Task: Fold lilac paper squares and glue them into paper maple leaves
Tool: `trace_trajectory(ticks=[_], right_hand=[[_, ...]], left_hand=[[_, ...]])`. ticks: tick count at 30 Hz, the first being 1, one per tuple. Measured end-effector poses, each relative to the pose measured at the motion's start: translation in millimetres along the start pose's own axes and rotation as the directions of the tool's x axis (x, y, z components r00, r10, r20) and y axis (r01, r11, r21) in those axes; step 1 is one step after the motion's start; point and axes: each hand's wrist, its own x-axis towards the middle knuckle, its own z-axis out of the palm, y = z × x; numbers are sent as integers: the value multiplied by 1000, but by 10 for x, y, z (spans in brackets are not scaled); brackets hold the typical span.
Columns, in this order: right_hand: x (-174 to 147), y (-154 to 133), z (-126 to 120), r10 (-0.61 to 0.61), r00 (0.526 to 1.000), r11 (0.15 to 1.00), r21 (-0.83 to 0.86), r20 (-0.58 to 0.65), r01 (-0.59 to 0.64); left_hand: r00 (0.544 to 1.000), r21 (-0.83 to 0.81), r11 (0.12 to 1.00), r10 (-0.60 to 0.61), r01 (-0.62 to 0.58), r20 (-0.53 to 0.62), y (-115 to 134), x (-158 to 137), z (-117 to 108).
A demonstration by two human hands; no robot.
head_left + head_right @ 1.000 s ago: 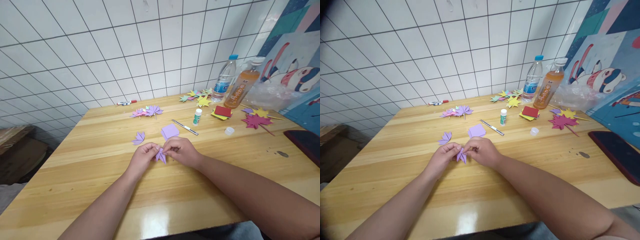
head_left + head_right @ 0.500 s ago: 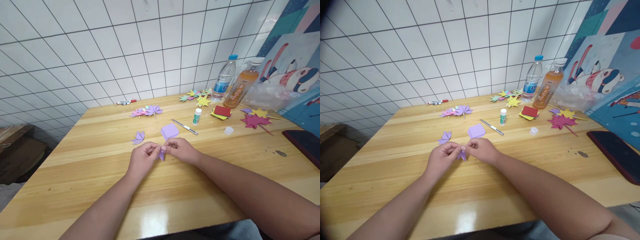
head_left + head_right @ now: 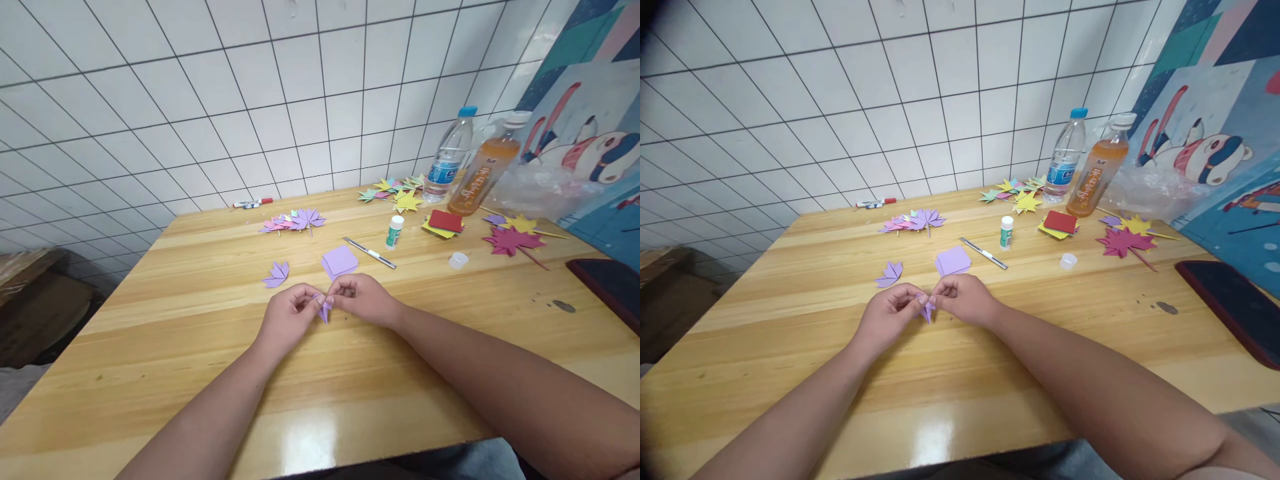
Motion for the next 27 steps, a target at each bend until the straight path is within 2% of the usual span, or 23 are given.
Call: trace_trajectory(ticks=[7, 11, 14, 16, 20, 27], right_hand=[[-4, 20, 8, -26, 1000, 998, -53, 8, 26], [-14, 6, -22, -71, 996, 994, -80, 57, 76], [-16, 4, -27, -101, 994, 982, -155, 40, 106], [-20, 3, -14, -104, 995, 979, -174, 7, 104], [-39, -23, 23, -51, 999, 995, -91, 10, 52], [-13, -46, 24, 50, 998, 998, -41, -39, -52]], left_hand=[[1000, 50, 999, -13, 14, -28, 3, 7, 17], [998, 1, 999, -45, 45, 36, 3, 4, 15], [995, -28, 998, -55, 57, 84, 0, 11, 2], [998, -39, 998, -42, 44, 52, 5, 20, -10], [996, -78, 997, -28, 21, -81, 25, 35, -38], [991, -61, 996, -73, 66, -112, -6, 55, -57]])
